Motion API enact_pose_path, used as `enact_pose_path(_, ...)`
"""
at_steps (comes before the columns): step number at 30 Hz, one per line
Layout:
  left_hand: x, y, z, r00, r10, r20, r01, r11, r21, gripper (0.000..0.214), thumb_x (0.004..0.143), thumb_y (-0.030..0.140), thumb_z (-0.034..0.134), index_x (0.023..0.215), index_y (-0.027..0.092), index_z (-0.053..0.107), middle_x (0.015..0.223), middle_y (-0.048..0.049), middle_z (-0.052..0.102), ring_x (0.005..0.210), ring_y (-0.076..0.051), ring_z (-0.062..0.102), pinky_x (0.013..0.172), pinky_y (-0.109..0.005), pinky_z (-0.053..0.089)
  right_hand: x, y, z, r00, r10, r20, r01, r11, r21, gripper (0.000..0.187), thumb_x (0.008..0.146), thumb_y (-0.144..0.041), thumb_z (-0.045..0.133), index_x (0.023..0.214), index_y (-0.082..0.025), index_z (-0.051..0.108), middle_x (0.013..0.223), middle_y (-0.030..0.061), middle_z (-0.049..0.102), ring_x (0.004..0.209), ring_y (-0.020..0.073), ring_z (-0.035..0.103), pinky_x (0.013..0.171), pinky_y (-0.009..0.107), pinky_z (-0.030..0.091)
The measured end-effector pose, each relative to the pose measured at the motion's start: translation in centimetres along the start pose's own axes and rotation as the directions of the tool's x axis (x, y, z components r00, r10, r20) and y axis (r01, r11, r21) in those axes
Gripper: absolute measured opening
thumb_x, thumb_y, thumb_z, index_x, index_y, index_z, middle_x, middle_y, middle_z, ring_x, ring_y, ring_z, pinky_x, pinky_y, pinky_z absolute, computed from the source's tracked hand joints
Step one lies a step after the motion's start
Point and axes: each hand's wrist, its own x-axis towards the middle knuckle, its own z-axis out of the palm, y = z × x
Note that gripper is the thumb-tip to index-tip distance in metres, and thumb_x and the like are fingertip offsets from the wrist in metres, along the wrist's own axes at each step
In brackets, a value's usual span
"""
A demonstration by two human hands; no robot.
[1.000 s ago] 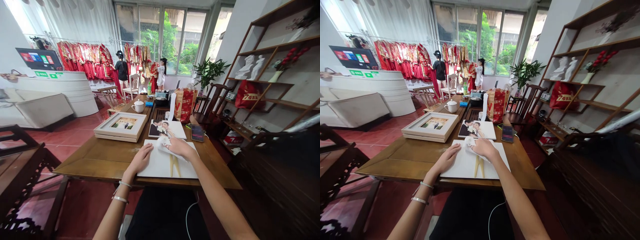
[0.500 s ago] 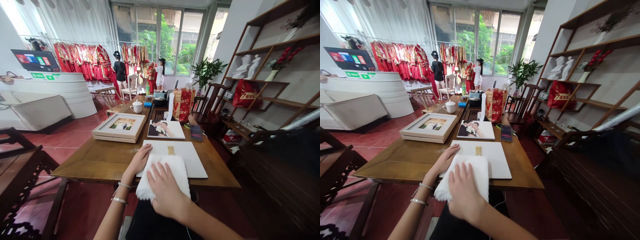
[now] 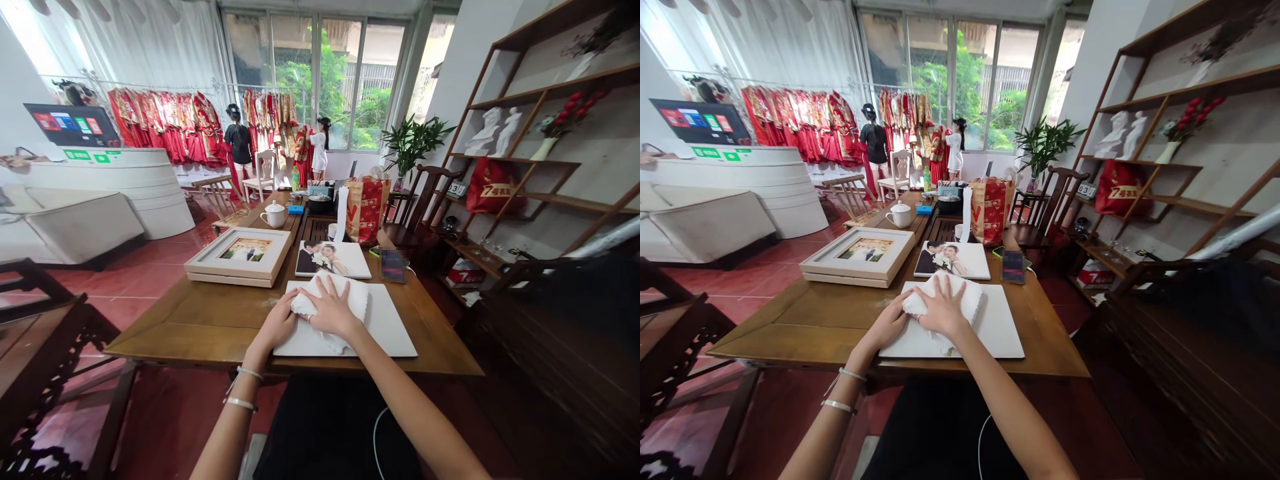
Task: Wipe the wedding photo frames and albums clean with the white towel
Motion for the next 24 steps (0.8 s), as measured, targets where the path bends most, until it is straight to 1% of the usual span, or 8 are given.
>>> enact_pose_path(3,0.0,-0.1,0.1,1.000,0.003,0.016,-0.003,1.000,-0.001,0.042,0.081,0.012,0.046,0.119,0.018,0.063,0.138,-0.0106,0.052,0.134,-0.026,0.041,0.112,-0.045,0.032,-1.5,-0.3,0.7,0.996,-0.086,0.004,0.086,0.996,-0.027,0.062,0.089,-0.054,0.043,0.145,-0.035,0.027,0.158,0.0092,0.007,0.141,0.0366,-0.006,0.098,0.073,-0.009)
enact_pose_path(9,-0.1,-0.5,0.4,1.000,-0.007,-0.020,0.008,0.999,0.044,0.039,0.090,0.022,0.039,0.121,0.015,0.061,0.139,-0.0129,0.051,0.134,-0.024,0.041,0.112,-0.046,0.032,-9.5,0.1,1.9,0.920,-0.391,0.015,0.391,0.920,0.037,0.072,0.077,-0.036,0.059,0.144,-0.035,0.030,0.157,0.0078,0.005,0.142,0.0313,-0.007,0.102,0.068,-0.013)
enact_pose_path(11,-0.1,-0.6,0.5,1.000,0.001,-0.023,0.000,0.999,0.052,0.039,0.090,0.021,0.038,0.121,0.016,0.061,0.139,-0.0120,0.051,0.134,-0.023,0.042,0.112,-0.046,0.032,-11.3,0.9,1.5,0.907,-0.419,0.033,0.415,0.906,0.082,0.077,0.073,-0.026,0.057,0.144,-0.037,0.029,0.157,0.0032,0.008,0.143,0.0272,-0.002,0.106,0.063,-0.012)
enact_pose_path(13,-0.1,-0.6,0.5,1.000,0.007,-0.025,-0.005,0.998,0.056,0.039,0.090,0.021,0.038,0.121,0.017,0.060,0.139,-0.0107,0.052,0.133,-0.022,0.042,0.112,-0.045,0.032,-11.9,2.0,1.0,0.916,-0.400,0.037,0.392,0.910,0.134,0.081,0.069,-0.017,0.052,0.144,-0.037,0.029,0.156,-0.0019,0.015,0.143,0.0228,0.005,0.110,0.057,-0.010)
enact_pose_path(15,-0.1,-0.7,0.4,1.000,0.009,-0.019,-0.008,0.998,0.067,0.039,0.091,0.021,0.038,0.122,0.018,0.060,0.139,-0.0100,0.051,0.134,-0.022,0.041,0.112,-0.045,0.032,-11.3,3.1,0.5,0.932,-0.361,0.017,0.353,0.920,0.167,0.083,0.066,-0.013,0.048,0.143,-0.036,0.031,0.154,-0.0045,0.023,0.143,0.0205,0.010,0.112,0.054,-0.008)
enact_pose_path(18,-0.1,-0.6,0.4,1.000,0.011,-0.004,-0.011,0.996,0.085,0.039,0.091,0.022,0.038,0.124,0.018,0.059,0.140,-0.0098,0.051,0.134,-0.022,0.041,0.112,-0.045,0.032,-8.6,4.7,-0.1,0.961,-0.277,-0.013,0.276,0.949,0.150,0.083,0.065,-0.013,0.048,0.143,-0.033,0.033,0.153,-0.0022,0.027,0.143,0.0234,0.011,0.111,0.057,-0.005)
enact_pose_path(21,-0.1,-0.6,0.3,1.000,0.014,-0.003,-0.013,0.996,0.091,0.039,0.091,0.021,0.038,0.123,0.018,0.059,0.140,-0.0094,0.051,0.134,-0.022,0.042,0.112,-0.045,0.032,-4.9,5.7,-0.3,0.986,-0.165,-0.026,0.167,0.983,0.077,0.079,0.068,-0.016,0.051,0.144,-0.032,0.033,0.154,0.0006,0.023,0.143,0.0273,0.007,0.110,0.059,-0.002)
enact_pose_path(24,-0.1,-0.4,0.3,1.000,0.014,-0.006,-0.014,0.996,0.088,0.039,0.091,0.021,0.038,0.123,0.018,0.059,0.139,-0.0091,0.051,0.134,-0.022,0.042,0.112,-0.044,0.032,-1.8,5.3,-0.3,0.994,-0.099,-0.045,0.101,0.994,0.039,0.073,0.075,-0.021,0.050,0.145,-0.030,0.032,0.156,0.0019,0.018,0.143,0.0309,0.003,0.108,0.063,-0.003)
